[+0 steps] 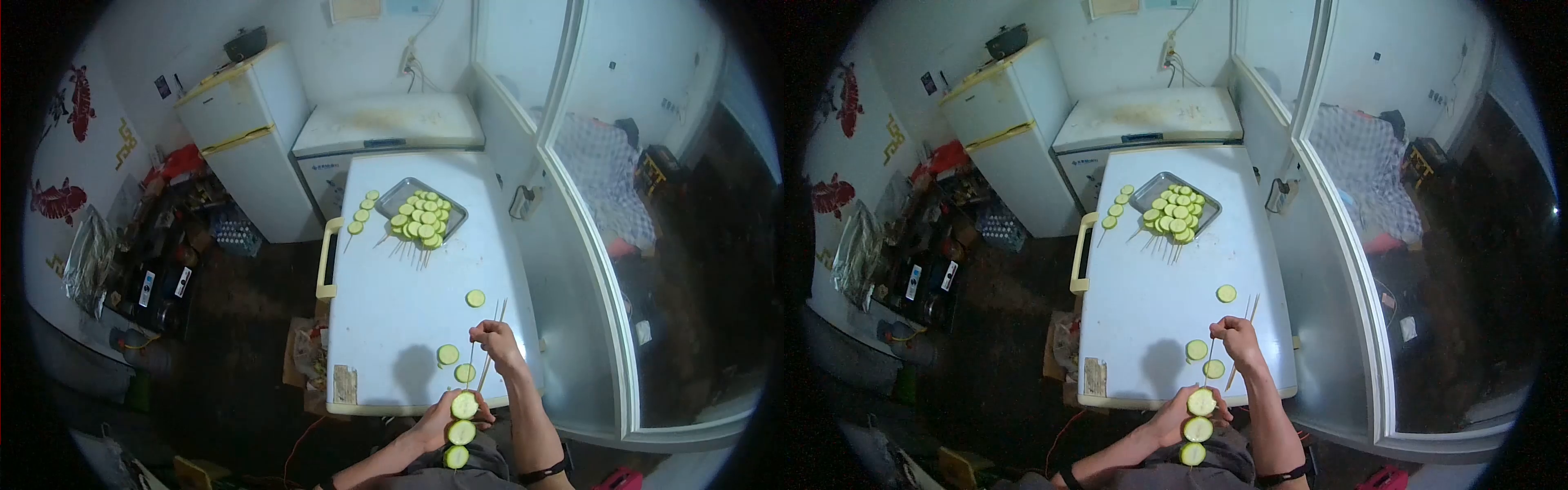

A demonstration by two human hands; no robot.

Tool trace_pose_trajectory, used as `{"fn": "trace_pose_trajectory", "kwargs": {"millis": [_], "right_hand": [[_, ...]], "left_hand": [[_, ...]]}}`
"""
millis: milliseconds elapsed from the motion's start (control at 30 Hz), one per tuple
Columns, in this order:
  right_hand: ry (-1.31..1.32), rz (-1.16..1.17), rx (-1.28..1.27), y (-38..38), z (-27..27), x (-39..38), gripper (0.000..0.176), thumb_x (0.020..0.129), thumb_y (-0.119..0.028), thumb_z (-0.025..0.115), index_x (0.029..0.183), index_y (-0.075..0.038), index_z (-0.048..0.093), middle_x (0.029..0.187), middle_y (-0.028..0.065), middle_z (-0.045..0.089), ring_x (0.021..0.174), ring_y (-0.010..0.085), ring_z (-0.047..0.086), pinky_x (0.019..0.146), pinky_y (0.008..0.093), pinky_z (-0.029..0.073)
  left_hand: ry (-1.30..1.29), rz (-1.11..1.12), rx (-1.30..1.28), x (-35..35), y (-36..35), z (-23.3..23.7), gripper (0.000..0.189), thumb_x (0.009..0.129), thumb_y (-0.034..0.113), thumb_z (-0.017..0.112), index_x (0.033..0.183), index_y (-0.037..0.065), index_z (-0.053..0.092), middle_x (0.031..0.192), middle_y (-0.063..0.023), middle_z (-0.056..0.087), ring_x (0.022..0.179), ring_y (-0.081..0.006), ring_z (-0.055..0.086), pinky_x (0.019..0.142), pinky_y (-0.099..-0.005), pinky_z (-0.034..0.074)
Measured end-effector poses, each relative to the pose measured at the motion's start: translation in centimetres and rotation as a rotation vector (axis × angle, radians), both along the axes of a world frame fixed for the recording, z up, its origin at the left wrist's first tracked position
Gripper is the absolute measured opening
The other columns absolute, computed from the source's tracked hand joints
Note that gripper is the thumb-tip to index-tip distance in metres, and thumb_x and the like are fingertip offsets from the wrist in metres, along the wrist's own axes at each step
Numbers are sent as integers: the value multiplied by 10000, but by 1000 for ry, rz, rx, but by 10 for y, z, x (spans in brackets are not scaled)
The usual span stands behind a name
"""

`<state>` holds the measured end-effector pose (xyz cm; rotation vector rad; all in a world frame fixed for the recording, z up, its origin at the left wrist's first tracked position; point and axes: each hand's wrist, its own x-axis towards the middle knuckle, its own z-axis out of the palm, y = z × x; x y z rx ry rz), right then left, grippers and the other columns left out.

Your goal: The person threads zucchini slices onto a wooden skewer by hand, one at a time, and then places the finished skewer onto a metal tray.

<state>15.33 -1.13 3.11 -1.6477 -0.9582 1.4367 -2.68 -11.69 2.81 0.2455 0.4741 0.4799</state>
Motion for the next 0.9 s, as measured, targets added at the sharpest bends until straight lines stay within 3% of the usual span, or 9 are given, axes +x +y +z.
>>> {"fn": "trace_pose_trajectory", "kwargs": {"millis": [267,333,433,500,567,633,700,800,900], "right_hand": [[32,-80,11,-26,0,-4,213,957,-218,636,815,-61,619,704,-15,551,602,61,436,530,240,364],[227,-149,-11,-37,3,2,197,972,-210,622,848,-58,605,697,-9,550,570,61,426,509,230,346],[296,-164,-29,-52,7,11,174,1005,-213,582,930,-57,568,675,26,573,543,73,419,488,228,314],[347,-139,-28,-63,3,22,160,1026,-212,548,988,-57,548,669,48,585,524,82,405,489,238,304],[341,-179,-27,-73,1,30,178,1023,-231,561,1000,-55,555,679,40,590,524,74,410,486,234,306],[376,-211,-32,-84,-11,42,186,1019,-247,575,1018,-60,574,684,33,595,522,63,403,491,227,308],[334,-246,-60,-93,-7,51,181,1021,-246,572,1016,-66,580,687,35,596,524,63,401,491,226,307],[291,-290,-89,-107,-15,66,174,1029,-251,562,1006,-81,592,673,36,598,512,62,401,483,226,306],[228,-337,-89,-115,-18,77,172,1029,-251,562,1011,-84,597,639,28,602,488,56,418,460,228,302]], "left_hand": [[-88,-75,-76,6,-5,-6,487,1052,372,243,1143,9,555,1120,-152,639,1069,-270,643,964,-401,532],[-97,-110,-80,11,-6,-9,513,1058,400,238,1178,9,548,1162,-156,627,1072,-267,641,967,-396,528],[-74,-144,-135,15,3,-9,532,1057,428,247,1190,18,558,1149,-175,649,1062,-288,652,981,-393,509],[427,-65,161,22,27,-68,509,1060,446,314,1159,19,573,1113,-160,663,999,-281,666,897,-385,528],[873,43,633,24,76,-118,304,1029,316,484,1105,42,593,1051,-133,668,919,-268,673,816,-383,531],[1235,293,1090,30,136,-155,167,960,199,578,1044,57,599,959,-126,669,819,-291,664,753,-407,521],[1311,319,1104,42,182,-145,175,889,160,631,1023,57,586,969,-148,632,848,-326,642,765,-440,506],[1411,273,1215,50,230,-172,220,866,168,675,1027,52,583,1012,-173,624,927,-352,624,804,-461,499],[1440,-19,1282,53,241,-171,287,845,186,713,1065,50,589,1043,-202,614,998,-379,603,863,-480,498]]}}
